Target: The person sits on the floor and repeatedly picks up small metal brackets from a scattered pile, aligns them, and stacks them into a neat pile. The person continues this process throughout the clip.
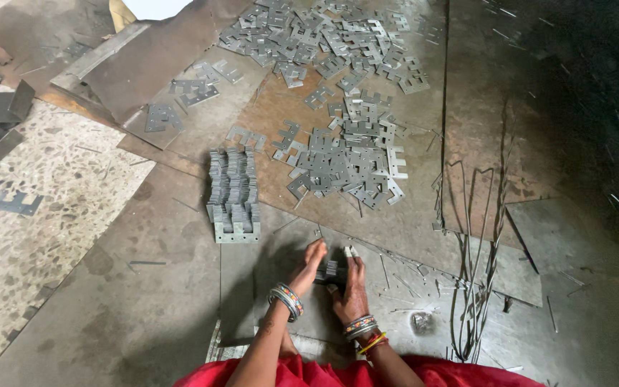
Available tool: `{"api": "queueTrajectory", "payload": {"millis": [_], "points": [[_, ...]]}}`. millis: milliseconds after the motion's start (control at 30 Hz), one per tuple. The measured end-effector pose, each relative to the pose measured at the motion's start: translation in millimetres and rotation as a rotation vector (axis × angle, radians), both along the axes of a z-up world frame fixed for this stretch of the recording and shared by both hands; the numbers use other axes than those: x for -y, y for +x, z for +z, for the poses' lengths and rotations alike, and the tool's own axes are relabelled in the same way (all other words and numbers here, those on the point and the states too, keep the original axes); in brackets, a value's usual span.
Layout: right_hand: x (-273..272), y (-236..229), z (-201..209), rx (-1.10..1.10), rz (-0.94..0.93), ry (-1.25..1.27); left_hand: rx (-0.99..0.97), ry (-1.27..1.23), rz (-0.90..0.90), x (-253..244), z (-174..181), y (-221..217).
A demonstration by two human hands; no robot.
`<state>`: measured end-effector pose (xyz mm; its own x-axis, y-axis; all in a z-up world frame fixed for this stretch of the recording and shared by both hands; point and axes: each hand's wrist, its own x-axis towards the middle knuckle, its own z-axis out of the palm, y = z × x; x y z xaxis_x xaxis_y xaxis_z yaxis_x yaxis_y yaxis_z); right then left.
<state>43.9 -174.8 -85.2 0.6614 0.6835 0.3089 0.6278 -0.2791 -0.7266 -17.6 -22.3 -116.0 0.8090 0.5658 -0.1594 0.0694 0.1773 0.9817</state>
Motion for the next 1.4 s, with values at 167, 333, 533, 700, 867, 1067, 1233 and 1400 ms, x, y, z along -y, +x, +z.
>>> {"api": "queueTrajectory", "payload": {"millis": [167,333,533,700,867,1067,1233,1400], "points": [[10,7,3,-0.125,-0.018,-0.108,-0.166,0.611,-0.199,9,54,-22],[33,12,27,-0.062,-0.047,-0.164,-0.438,0.906,-0.207,20,90,-16],[72,28,30,-0.158,-0.292,-0.189,-0.456,1.149,-0.305,30,81,-4],[67,33,14,-0.037,-0.249,-0.111,-0.46,1.099,-0.281,31,82,-10],[64,30,19,0.003,-0.234,-0.161,-0.532,0.931,-0.134,-15,107,-31],[5,29,36,0.189,0.045,-0.139,-0.764,1.012,0.001,-102,127,-79],[-107,28,25,0.343,0.341,-0.425,-0.906,0.936,0.06,-131,113,-110],[-156,40,11,0.592,0.508,-0.354,-0.861,1.083,0.184,-135,110,-101]]}}
